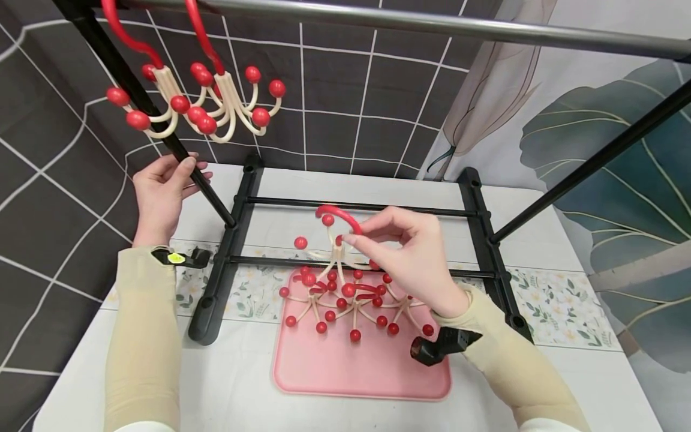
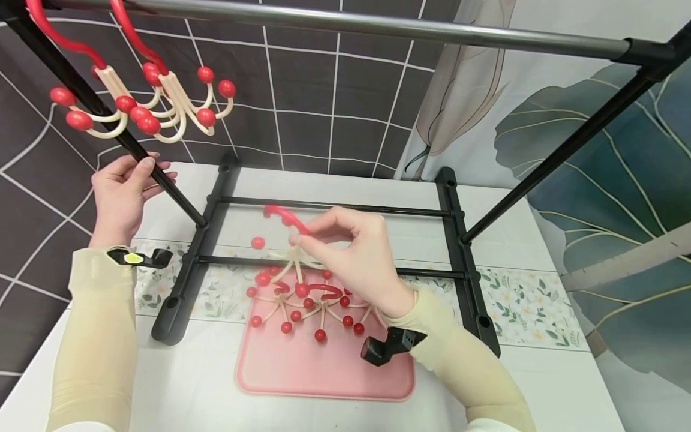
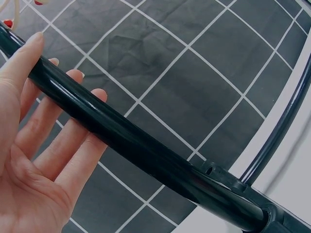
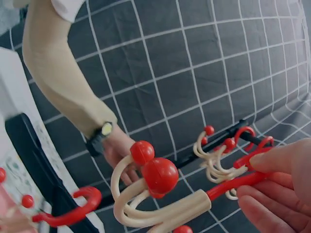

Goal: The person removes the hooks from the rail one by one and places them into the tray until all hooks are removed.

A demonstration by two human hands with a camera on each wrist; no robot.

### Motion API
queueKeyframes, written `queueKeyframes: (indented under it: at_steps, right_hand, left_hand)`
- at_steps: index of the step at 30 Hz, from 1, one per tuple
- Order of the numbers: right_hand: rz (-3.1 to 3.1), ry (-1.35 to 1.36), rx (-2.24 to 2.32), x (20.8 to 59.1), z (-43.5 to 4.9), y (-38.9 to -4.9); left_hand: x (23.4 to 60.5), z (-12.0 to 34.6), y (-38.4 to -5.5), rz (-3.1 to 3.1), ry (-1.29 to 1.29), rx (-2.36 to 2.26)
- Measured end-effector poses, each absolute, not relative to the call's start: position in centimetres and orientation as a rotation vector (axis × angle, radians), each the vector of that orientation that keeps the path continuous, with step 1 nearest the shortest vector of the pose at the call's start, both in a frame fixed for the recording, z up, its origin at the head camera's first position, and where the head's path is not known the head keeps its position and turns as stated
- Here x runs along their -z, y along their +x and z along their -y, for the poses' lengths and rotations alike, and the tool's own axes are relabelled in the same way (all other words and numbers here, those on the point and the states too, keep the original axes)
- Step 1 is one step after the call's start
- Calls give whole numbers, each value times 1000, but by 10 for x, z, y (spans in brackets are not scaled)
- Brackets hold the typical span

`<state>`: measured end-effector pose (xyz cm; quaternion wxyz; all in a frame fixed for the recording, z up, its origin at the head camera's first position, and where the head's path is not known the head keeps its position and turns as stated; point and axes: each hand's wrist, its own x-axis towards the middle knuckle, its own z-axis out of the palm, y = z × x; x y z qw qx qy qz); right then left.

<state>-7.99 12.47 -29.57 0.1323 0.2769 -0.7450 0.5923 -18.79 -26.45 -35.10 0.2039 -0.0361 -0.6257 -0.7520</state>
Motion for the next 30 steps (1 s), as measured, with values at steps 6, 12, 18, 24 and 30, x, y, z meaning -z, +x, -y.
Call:
queueKeyframes:
  at_steps: [6,12,18,24,30]
  right_hand:
    - [2118,971,-1868,305,-121,-63]
    - [2107,1063,-1990,319,-116,-45]
    - [2152,1170,-2007,342,-112,-36]
    - [2277,1175,-2012,366,-109,-28]
    - [2342,1134,-2000,381,-108,-27]
  left_hand:
    - [352,265,-188,1765,-80,2089]
    - [351,266,-189,1773,-76,2092]
    - [351,265,-189,1758,-86,2105]
    - [352,265,-189,1749,-90,2112]
    - [351,265,-190,1770,-75,2086]
